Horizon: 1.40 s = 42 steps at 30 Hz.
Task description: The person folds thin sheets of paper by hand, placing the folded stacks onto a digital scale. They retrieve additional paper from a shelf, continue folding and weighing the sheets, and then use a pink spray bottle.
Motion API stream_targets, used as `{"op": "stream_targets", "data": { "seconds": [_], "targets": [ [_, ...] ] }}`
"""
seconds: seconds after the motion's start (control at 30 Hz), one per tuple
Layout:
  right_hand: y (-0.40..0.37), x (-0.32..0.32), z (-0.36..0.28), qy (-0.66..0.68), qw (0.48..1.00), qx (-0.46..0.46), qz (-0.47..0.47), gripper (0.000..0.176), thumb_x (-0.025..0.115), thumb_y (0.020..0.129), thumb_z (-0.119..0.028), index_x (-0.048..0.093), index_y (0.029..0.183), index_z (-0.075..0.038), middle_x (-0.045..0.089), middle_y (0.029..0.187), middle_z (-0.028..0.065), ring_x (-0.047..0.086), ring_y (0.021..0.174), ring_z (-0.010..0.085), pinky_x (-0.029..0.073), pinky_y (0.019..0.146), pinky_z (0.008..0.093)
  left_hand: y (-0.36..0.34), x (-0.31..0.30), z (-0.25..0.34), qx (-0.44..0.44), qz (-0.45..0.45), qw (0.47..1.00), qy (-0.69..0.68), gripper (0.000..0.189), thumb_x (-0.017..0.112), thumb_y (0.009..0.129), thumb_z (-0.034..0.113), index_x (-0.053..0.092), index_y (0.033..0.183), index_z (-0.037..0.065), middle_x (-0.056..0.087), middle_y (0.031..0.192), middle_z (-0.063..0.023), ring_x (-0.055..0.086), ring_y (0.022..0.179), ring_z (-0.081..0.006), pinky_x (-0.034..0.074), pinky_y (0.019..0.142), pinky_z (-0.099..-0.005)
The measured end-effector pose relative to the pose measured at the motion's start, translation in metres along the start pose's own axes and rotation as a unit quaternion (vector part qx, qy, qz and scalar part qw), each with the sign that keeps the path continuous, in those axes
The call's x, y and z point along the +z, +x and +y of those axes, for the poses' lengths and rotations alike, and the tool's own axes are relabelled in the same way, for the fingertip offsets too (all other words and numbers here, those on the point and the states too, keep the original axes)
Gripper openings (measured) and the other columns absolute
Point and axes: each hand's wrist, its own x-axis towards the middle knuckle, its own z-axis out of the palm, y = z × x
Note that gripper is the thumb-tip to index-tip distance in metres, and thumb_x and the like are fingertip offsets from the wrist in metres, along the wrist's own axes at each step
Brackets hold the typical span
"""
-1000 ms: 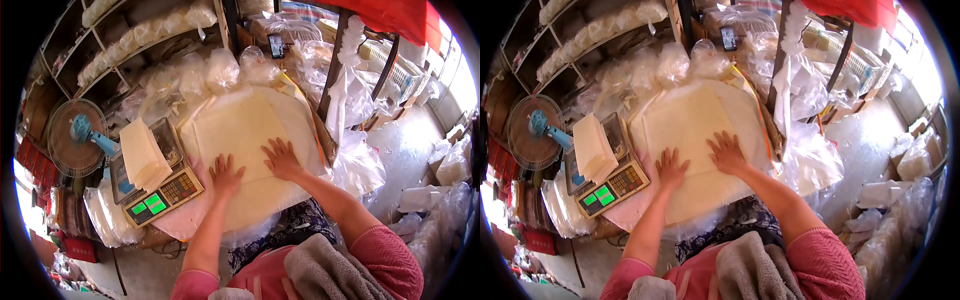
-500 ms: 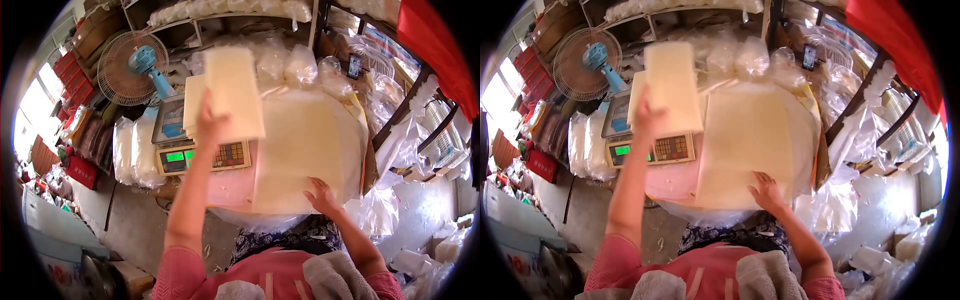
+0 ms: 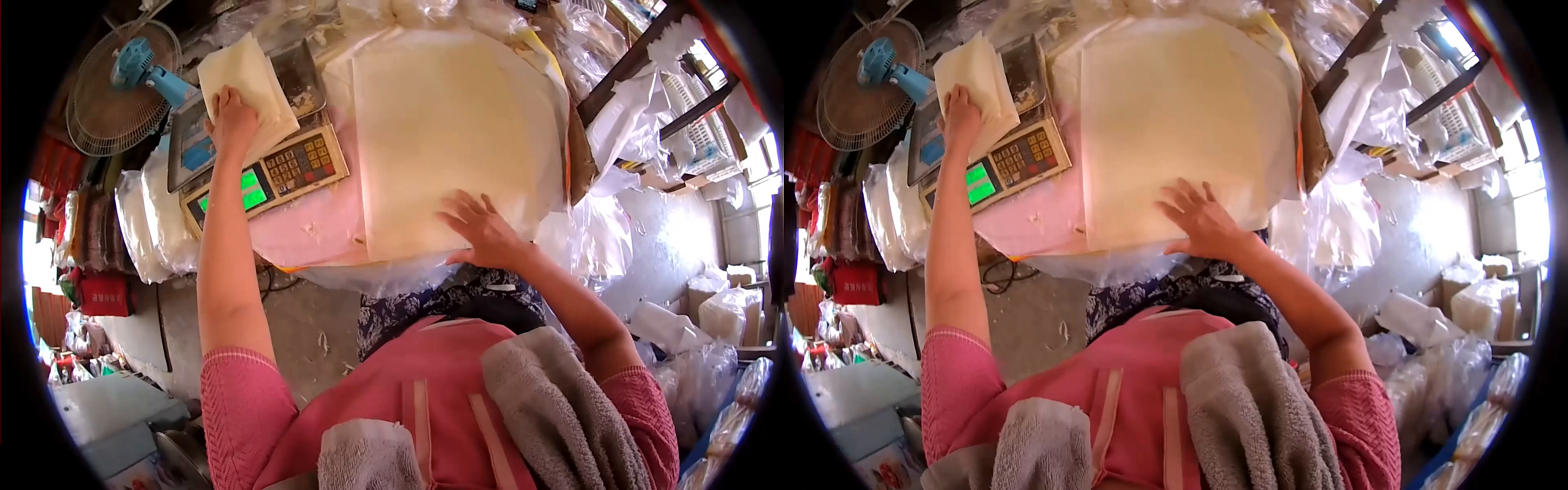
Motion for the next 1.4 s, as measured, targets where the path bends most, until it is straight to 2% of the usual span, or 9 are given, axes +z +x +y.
{"op": "stream_targets", "data": {
  "seconds": [0.07, 0.23, 0.33, 0.43, 0.63, 0.83, 0.93, 1.2, 1.4],
  "targets": [
    [-0.001, 0.004, 0.000, -0.016, 1.000, -0.016, 0.001, 0.049, 0.068, 0.078, -0.030, 0.055, 0.120, -0.010, 0.044, 0.132, 0.0135, 0.038, 0.126, 0.0334, 0.032, 0.099, 0.0564, -0.003, -0.012, -0.001, 0.018, -0.010, 0.999, -0.029, 0.048, 0.041, 0.090, 0.016, 0.037, 0.138, 0.008, 0.024, 0.149, -0.0065, 0.015, 0.140, -0.0262, 0.017, 0.109, -0.0557],
    [-0.002, 0.021, 0.012, -0.006, 0.998, -0.063, 0.003, 0.033, 0.063, 0.080, -0.022, 0.060, 0.110, -0.008, 0.055, 0.120, 0.0120, 0.042, 0.123, 0.0325, 0.037, 0.096, 0.0496, -0.093, -0.062, 0.040, 0.142, 0.322, 0.908, -0.226, 0.052, 0.051, 0.077, 0.000, 0.048, 0.128, 0.005, 0.039, 0.140, -0.0157, 0.026, 0.136, -0.0310, 0.022, 0.109, -0.0465],
    [0.007, 0.020, 0.013, 0.101, 0.994, 0.037, -0.027, 0.024, 0.061, 0.080, -0.016, 0.062, 0.103, -0.008, 0.059, 0.112, 0.0110, 0.043, 0.122, 0.0318, 0.039, 0.093, 0.0473, -0.175, -0.048, 0.079, 0.130, 0.239, 0.871, -0.410, 0.032, 0.051, 0.074, -0.006, 0.060, 0.103, 0.003, 0.061, 0.108, -0.0110, 0.054, 0.107, -0.0294, 0.039, 0.095, -0.0382],
    [0.012, 0.002, 0.006, 0.210, 0.969, 0.128, -0.027, 0.022, 0.060, 0.081, -0.016, 0.061, 0.101, -0.008, 0.058, 0.110, 0.0128, 0.045, 0.121, 0.0318, 0.038, 0.095, 0.0490, -0.233, -0.023, 0.094, 0.197, 0.180, 0.848, -0.457, 0.017, 0.053, 0.072, -0.011, 0.060, 0.079, 0.002, 0.062, 0.086, -0.0082, 0.058, 0.086, -0.0239, 0.046, 0.075, -0.0314],
    [0.010, 0.029, -0.013, -0.004, 0.994, -0.071, 0.084, 0.020, 0.059, 0.084, -0.018, 0.060, 0.100, -0.006, 0.060, 0.102, 0.0140, 0.053, 0.111, 0.0291, 0.033, 0.101, 0.0530, -0.266, -0.013, 0.104, 0.111, 0.129, 0.851, -0.497, 0.019, 0.052, 0.073, -0.014, 0.060, 0.078, 0.002, 0.060, 0.081, -0.0075, 0.055, 0.077, -0.0222, 0.045, 0.069, -0.0311],
    [0.020, 0.008, -0.014, 0.255, 0.948, 0.178, 0.071, 0.015, 0.062, 0.084, -0.015, 0.062, 0.094, -0.004, 0.063, 0.098, 0.0143, 0.062, 0.090, 0.0305, 0.048, 0.080, 0.0387, -0.280, -0.008, 0.098, 0.077, 0.042, 0.843, -0.531, 0.016, 0.053, 0.074, -0.011, 0.060, 0.082, 0.001, 0.060, 0.085, -0.0094, 0.055, 0.078, -0.0250, 0.046, 0.069, -0.0321],
    [0.021, 0.015, -0.011, 0.274, 0.938, 0.186, 0.101, 0.011, 0.057, 0.083, -0.014, 0.059, 0.082, -0.003, 0.061, 0.080, 0.0165, 0.056, 0.081, 0.0360, 0.045, 0.070, 0.0442, -0.275, -0.015, 0.119, 0.194, 0.105, 0.847, -0.484, 0.015, 0.055, 0.074, -0.009, 0.060, 0.086, 0.000, 0.058, 0.086, -0.0124, 0.055, 0.076, -0.0281, 0.046, 0.070, -0.0349],
    [0.024, 0.020, -0.024, 0.125, 0.979, 0.077, 0.142, 0.038, 0.071, 0.068, -0.023, 0.062, 0.100, -0.006, 0.062, 0.087, 0.0109, 0.054, 0.098, 0.0317, 0.041, 0.090, 0.0416, -0.286, 0.005, 0.125, 0.269, 0.020, 0.897, -0.351, 0.016, 0.057, 0.068, -0.002, 0.062, 0.082, 0.004, 0.062, 0.079, -0.0110, 0.059, 0.081, -0.0310, 0.047, 0.076, -0.0410],
    [0.040, 0.044, -0.019, 0.115, 0.979, 0.092, 0.141, 0.033, 0.071, 0.071, -0.023, 0.061, 0.097, -0.005, 0.064, 0.092, 0.0115, 0.056, 0.092, 0.0241, 0.041, 0.083, 0.0379, -0.298, 0.015, 0.118, 0.268, -0.031, 0.914, -0.304, 0.019, 0.057, 0.066, -0.001, 0.061, 0.085, 0.003, 0.061, 0.093, -0.0122, 0.057, 0.091, -0.0302, 0.047, 0.077, -0.0401]
  ]
}}
